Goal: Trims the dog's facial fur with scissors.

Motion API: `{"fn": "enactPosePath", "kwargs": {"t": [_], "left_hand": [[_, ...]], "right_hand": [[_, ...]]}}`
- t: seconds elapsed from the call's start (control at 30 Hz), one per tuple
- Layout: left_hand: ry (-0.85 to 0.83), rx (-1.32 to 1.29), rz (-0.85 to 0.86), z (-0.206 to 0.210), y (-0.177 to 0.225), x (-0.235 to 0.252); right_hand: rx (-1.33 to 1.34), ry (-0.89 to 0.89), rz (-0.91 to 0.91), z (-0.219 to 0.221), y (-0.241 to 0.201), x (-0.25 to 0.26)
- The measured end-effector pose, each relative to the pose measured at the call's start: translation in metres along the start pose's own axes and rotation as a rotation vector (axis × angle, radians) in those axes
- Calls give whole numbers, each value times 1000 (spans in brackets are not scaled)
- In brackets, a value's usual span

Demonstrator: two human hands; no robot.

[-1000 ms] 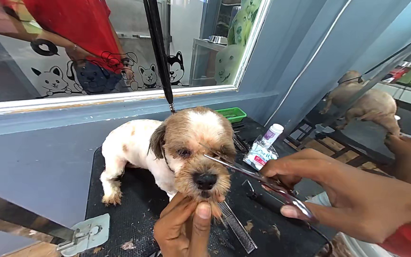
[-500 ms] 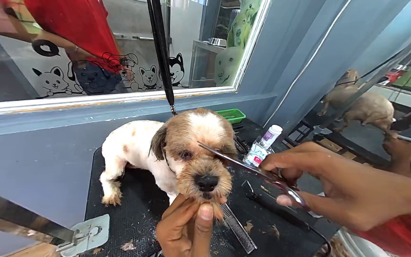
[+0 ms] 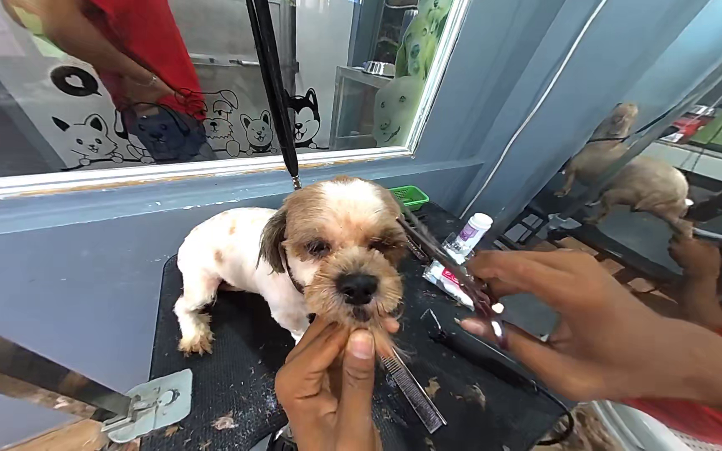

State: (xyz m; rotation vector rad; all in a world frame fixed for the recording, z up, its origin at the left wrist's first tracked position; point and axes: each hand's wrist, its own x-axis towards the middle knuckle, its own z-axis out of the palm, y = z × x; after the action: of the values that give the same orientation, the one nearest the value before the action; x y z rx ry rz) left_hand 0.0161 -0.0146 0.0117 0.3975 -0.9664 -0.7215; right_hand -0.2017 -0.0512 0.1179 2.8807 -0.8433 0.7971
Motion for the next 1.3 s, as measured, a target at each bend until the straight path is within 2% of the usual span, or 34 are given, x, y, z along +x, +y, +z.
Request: {"fn": "enactPosePath", "kwargs": {"t": [0.17, 0.27, 0.87, 1.13, 1.3], "left_hand": [[6, 20, 2, 1, 2, 1], [3, 32, 15, -1, 2, 1], [-28, 62, 8, -4, 3, 1], [-56, 93, 9, -7, 11, 5], [-55, 112, 5, -9, 14, 6]], "right_hand": [[180, 34, 58, 32, -3, -13], [189, 47, 48, 46, -3, -13], [256, 59, 51, 56, 3, -10], [299, 188, 38, 86, 3, -10], [342, 195, 18, 106, 1, -8]]}}
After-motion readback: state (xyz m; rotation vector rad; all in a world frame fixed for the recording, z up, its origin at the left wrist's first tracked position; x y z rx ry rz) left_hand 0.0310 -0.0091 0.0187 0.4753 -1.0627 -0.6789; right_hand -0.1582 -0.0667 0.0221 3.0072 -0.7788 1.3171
